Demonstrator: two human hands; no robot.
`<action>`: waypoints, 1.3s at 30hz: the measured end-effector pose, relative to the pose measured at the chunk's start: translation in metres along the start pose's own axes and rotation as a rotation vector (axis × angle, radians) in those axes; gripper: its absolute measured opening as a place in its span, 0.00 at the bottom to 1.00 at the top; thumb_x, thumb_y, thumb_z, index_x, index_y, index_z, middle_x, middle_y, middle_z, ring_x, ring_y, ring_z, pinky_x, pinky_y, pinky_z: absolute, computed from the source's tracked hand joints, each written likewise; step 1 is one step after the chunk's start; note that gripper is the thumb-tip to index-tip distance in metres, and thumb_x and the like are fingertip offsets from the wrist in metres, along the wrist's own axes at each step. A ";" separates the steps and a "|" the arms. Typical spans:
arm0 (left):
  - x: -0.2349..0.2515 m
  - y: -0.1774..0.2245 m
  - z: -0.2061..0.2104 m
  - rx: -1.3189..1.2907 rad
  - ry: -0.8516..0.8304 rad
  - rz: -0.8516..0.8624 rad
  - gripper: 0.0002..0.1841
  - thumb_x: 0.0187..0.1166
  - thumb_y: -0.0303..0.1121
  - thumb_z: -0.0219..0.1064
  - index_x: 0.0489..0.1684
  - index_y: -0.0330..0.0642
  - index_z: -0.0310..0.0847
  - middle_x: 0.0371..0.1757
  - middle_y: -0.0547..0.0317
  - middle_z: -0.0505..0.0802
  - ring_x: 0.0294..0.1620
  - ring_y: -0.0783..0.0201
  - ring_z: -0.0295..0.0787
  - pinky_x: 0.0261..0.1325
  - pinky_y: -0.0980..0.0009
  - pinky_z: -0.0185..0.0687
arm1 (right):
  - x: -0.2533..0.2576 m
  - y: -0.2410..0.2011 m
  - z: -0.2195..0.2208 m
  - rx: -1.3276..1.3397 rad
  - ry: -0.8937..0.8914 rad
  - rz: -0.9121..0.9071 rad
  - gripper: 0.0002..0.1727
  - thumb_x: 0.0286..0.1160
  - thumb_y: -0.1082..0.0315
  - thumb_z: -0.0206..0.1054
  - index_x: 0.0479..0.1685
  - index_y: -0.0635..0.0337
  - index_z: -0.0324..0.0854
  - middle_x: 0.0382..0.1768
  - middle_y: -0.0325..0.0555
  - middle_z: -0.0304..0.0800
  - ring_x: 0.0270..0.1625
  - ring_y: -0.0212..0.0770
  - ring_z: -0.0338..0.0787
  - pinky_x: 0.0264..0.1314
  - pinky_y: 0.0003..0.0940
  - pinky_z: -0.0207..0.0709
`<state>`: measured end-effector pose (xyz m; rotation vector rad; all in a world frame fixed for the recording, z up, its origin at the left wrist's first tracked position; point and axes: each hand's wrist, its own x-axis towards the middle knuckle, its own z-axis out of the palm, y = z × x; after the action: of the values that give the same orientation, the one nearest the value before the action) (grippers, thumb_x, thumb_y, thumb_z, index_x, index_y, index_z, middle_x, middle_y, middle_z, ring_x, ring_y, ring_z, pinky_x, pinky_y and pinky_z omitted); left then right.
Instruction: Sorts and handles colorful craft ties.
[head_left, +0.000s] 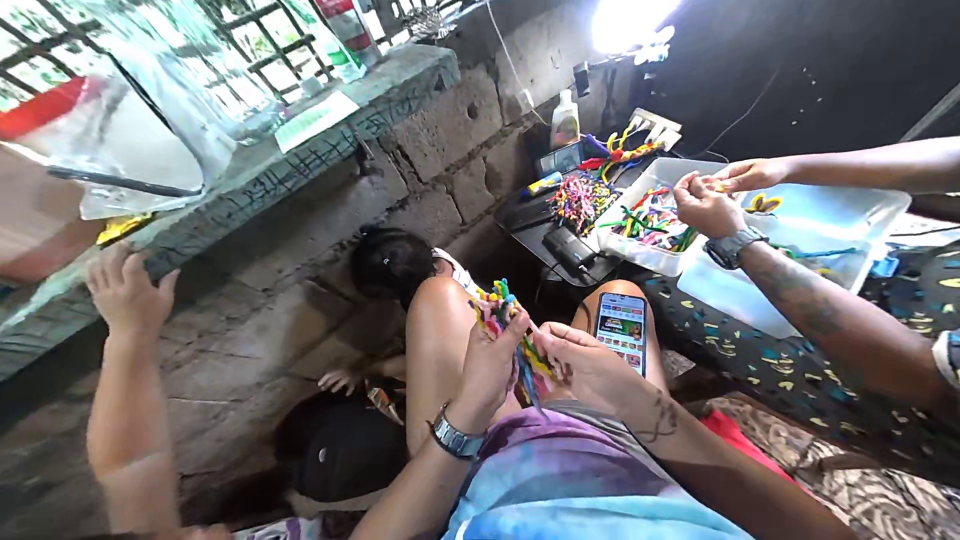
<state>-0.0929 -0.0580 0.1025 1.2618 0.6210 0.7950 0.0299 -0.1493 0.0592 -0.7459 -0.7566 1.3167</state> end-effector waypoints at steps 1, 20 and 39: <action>-0.002 -0.001 0.001 -0.006 0.011 -0.008 0.07 0.81 0.21 0.63 0.51 0.35 0.78 0.38 0.64 0.92 0.39 0.75 0.90 0.48 0.76 0.88 | -0.001 0.000 -0.001 0.006 -0.019 0.020 0.10 0.88 0.62 0.54 0.40 0.48 0.79 0.30 0.27 0.82 0.28 0.21 0.80 0.34 0.18 0.76; 0.006 -0.011 0.001 -0.178 0.088 -0.132 0.17 0.95 0.33 0.45 0.39 0.37 0.78 0.28 0.57 0.89 0.26 0.69 0.87 0.34 0.75 0.87 | -0.002 0.011 0.000 -0.592 0.071 -0.199 0.13 0.89 0.66 0.55 0.39 0.61 0.82 0.26 0.31 0.82 0.29 0.21 0.81 0.36 0.21 0.77; 0.017 -0.015 0.009 -0.316 0.126 -0.186 0.18 0.96 0.36 0.42 0.35 0.40 0.71 0.19 0.62 0.81 0.19 0.68 0.83 0.27 0.73 0.86 | -0.013 0.016 -0.006 -0.650 0.164 -0.244 0.12 0.86 0.69 0.54 0.37 0.61 0.81 0.22 0.30 0.79 0.25 0.18 0.78 0.31 0.18 0.74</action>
<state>-0.0734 -0.0511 0.0898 0.8580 0.6742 0.7863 0.0253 -0.1604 0.0418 -1.2152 -1.1198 0.7693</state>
